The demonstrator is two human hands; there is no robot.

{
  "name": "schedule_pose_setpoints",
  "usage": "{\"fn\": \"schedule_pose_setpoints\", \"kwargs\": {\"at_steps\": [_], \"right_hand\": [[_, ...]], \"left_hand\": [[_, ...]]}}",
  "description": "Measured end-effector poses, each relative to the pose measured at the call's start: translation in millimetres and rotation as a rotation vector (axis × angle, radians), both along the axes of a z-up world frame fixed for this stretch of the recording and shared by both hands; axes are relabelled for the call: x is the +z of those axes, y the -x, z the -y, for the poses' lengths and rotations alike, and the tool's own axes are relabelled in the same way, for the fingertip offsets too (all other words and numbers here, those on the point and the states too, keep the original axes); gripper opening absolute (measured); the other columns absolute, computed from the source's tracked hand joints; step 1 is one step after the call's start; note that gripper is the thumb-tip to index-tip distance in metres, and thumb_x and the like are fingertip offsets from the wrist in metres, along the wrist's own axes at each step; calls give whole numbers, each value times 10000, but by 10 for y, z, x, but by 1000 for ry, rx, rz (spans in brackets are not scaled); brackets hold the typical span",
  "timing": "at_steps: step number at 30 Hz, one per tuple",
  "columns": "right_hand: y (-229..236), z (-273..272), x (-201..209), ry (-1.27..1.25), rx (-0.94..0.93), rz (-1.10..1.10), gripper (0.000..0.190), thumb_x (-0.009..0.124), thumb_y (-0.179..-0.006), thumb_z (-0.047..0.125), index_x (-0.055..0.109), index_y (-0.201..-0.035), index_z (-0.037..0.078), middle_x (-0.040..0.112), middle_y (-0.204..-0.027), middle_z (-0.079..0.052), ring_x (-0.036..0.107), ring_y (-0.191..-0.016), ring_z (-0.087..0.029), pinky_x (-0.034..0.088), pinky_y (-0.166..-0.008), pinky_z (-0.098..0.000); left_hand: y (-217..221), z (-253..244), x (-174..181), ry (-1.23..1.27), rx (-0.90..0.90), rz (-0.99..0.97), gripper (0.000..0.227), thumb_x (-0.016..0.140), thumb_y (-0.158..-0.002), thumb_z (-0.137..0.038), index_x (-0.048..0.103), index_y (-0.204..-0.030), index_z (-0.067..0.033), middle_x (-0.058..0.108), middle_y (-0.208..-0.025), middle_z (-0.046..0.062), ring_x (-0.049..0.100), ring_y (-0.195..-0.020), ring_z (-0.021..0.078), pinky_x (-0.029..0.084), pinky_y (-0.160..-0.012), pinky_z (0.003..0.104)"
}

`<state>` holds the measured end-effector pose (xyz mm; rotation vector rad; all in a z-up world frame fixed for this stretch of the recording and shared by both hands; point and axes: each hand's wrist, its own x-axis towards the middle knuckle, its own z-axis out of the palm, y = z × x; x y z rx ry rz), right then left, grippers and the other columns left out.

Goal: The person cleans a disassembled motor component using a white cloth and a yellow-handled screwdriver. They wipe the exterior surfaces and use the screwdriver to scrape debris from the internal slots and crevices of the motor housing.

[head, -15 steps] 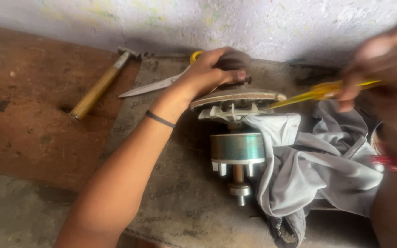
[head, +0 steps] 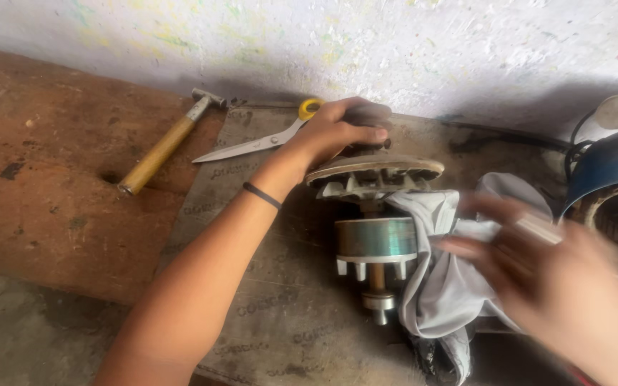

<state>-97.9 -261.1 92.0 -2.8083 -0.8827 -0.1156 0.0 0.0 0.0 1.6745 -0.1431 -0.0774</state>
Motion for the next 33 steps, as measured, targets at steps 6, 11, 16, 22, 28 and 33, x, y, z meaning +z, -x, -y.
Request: {"fn": "schedule_pose_setpoints", "kwargs": {"at_steps": [6, 11, 16, 22, 28, 33], "right_hand": [[-206, -30, -322, -238, -4, -54, 284, 740, -865, 263, 744, -940, -11, 575, -422, -140, 531, -310, -226, 403, -374, -381], [-526, 537, -528, -147, 49, -161, 193, 771, -838, 239, 760, -847, 46, 717, -581, -88, 628, -442, -152, 509, -403, -294], [-684, 887, -513, 68, -306, -93, 193, 865, -816, 205, 791, -830, 27, 764, -747, -129, 732, -535, -182, 575, -471, -295], [-453, 627, -357, -181, -272, 144, 207, 817, -862, 154, 775, -946, -29, 748, -776, -170, 704, -569, -178, 536, -491, -285], [-634, 818, -555, -121, -223, 200, 104, 773, -900, 60, 752, -908, -42, 745, -790, -180, 716, -600, -196, 561, -501, -273], [-688, 915, -627, -506, -283, 272, 196, 716, -1043, 33, 658, -1207, -57, 701, -920, -208, 715, -802, -213, 579, -630, -282]], "left_hand": [[-91, 21, -107, -7, -40, 30, 815, 821, -607, -552, 675, -1250, -73, 763, -1215, 128, 695, -1180, 274, 531, -1026, 393], [-107, 31, -134, 48, -13, 35, 922, 852, -614, -511, 560, -1353, -43, 708, -1259, 150, 653, -1218, 288, 514, -1044, 415], [-56, 28, -71, 82, -25, 12, 874, 842, -613, -497, 602, -1326, -53, 714, -1246, 152, 677, -1188, 290, 557, -1004, 420], [-53, 22, -74, 229, -99, -10, 724, 843, -705, -383, 628, -1304, -37, 711, -1259, 157, 702, -1152, 296, 601, -988, 408], [-85, -113, -78, 429, -231, -62, 678, 835, -773, -275, 595, -1353, -18, 682, -1237, 187, 681, -1104, 326, 590, -991, 436], [-116, -158, -133, 220, -202, 58, 744, 807, -743, -379, 560, -1368, -58, 700, -1199, 141, 718, -1070, 263, 626, -912, 418]]}}
